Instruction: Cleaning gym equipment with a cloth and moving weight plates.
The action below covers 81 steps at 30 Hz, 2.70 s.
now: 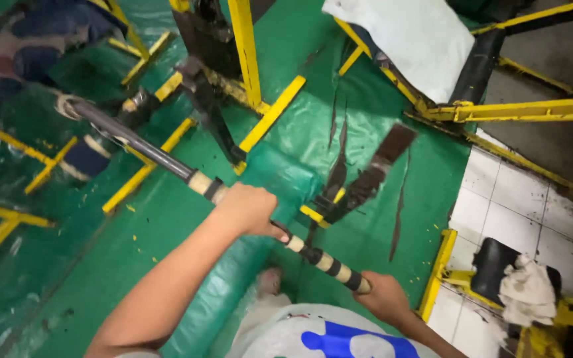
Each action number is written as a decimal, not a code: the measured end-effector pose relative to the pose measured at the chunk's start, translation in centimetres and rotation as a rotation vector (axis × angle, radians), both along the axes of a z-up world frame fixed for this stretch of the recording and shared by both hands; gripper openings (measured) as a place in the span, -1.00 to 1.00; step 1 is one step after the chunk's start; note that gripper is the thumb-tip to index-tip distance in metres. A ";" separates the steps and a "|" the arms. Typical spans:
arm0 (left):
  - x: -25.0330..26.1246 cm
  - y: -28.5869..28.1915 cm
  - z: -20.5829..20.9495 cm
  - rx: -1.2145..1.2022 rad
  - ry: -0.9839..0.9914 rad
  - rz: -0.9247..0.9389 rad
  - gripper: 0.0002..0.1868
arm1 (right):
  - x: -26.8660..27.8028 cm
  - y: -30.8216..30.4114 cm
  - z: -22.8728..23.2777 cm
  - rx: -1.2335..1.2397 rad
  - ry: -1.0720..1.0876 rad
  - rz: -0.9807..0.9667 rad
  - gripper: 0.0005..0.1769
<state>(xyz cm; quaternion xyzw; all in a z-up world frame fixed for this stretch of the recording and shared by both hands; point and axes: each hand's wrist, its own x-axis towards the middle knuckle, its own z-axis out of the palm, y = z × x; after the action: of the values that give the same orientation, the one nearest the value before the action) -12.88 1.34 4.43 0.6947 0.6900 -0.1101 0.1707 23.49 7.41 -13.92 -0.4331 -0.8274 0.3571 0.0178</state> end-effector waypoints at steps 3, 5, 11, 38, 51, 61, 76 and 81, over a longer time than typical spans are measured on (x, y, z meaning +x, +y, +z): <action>-3.9 0.8 -4.7 0.069 -0.075 -0.109 -0.21 | -2.0 0.4 -0.3 -0.027 -0.116 -0.079 -0.73; -5.3 1.4 -5.4 0.071 -0.058 -0.134 -0.18 | -3.6 1.2 -0.1 -0.022 -0.133 -0.085 -0.74; -9.6 5.4 -6.7 0.171 -0.040 -0.199 -0.15 | -6.8 3.9 2.2 -0.061 -0.218 -0.151 -0.75; -16.4 23.9 -6.6 0.377 -0.090 -0.143 -0.24 | -6.5 16.6 5.4 0.780 -0.011 -0.308 -0.52; -17.2 22.5 -10.6 0.298 -0.161 -0.087 -0.32 | -6.6 17.0 4.0 0.650 -0.317 -0.303 -0.50; -11.1 16.6 -14.7 0.934 -0.221 -0.218 0.16 | -11.7 11.9 5.6 0.715 -0.318 -0.448 0.25; 15.1 11.5 -15.6 0.621 -0.406 -0.757 -0.01 | -1.1 6.2 5.6 0.641 -0.099 -0.327 0.23; 25.4 11.3 -17.9 0.521 -0.337 -0.800 -0.09 | 11.0 4.3 3.8 0.592 -0.094 -0.407 0.19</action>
<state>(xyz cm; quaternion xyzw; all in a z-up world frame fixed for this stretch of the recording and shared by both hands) 12.49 12.64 -13.43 0.9323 0.3373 0.1228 0.0453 34.53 11.70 -10.13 -0.5810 -0.7916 0.0710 0.1753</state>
